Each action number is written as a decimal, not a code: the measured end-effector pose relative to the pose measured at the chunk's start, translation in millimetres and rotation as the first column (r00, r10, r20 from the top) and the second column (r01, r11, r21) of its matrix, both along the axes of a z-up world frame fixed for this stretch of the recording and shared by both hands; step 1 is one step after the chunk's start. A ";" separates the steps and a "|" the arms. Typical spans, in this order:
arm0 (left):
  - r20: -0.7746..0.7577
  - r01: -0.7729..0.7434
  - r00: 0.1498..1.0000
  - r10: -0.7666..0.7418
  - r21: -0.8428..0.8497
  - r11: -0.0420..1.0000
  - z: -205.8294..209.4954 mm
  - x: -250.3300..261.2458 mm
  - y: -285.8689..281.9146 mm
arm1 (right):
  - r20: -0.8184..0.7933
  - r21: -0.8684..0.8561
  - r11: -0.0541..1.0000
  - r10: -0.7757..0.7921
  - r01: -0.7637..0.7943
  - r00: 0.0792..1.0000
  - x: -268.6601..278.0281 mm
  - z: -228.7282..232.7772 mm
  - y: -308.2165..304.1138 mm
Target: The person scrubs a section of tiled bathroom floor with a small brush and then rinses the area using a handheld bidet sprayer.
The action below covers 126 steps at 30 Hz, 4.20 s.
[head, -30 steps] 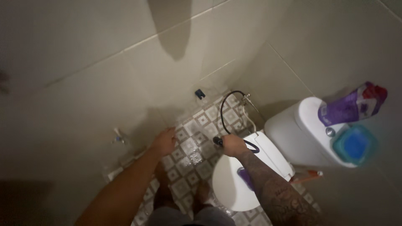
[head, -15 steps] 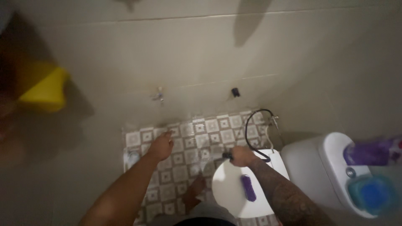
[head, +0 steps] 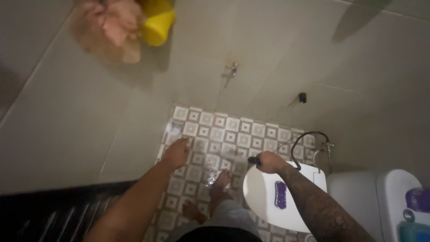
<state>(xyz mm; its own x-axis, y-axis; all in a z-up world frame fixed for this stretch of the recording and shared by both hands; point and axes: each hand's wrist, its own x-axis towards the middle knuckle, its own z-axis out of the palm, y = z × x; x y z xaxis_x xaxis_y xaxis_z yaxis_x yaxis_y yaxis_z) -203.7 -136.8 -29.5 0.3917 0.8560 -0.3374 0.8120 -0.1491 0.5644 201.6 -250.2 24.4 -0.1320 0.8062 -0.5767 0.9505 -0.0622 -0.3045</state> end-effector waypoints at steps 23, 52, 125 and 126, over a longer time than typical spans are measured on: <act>-0.058 -0.373 0.926 0.372 -0.006 0.928 2.9 -11.3 -152.1 | 0.003 0.357 0.930 -0.095 0.087 0.995 50.8 -6.6 6.4; -0.058 -0.583 0.810 0.583 0.018 0.812 37.8 5.2 -201.8 | -0.078 0.349 0.936 0.075 -0.043 0.994 -12.0 11.9 37.3; -0.161 -0.671 0.741 0.652 -0.199 0.714 60.5 -91.7 -425.4 | 0.188 0.319 0.932 0.116 -0.172 0.975 -9.1 -3.5 -162.6; -0.160 -0.678 0.735 0.659 -0.204 0.706 63.4 -91.2 -427.4 | 0.187 0.321 0.927 0.139 -0.194 0.973 -9.9 -6.0 -166.2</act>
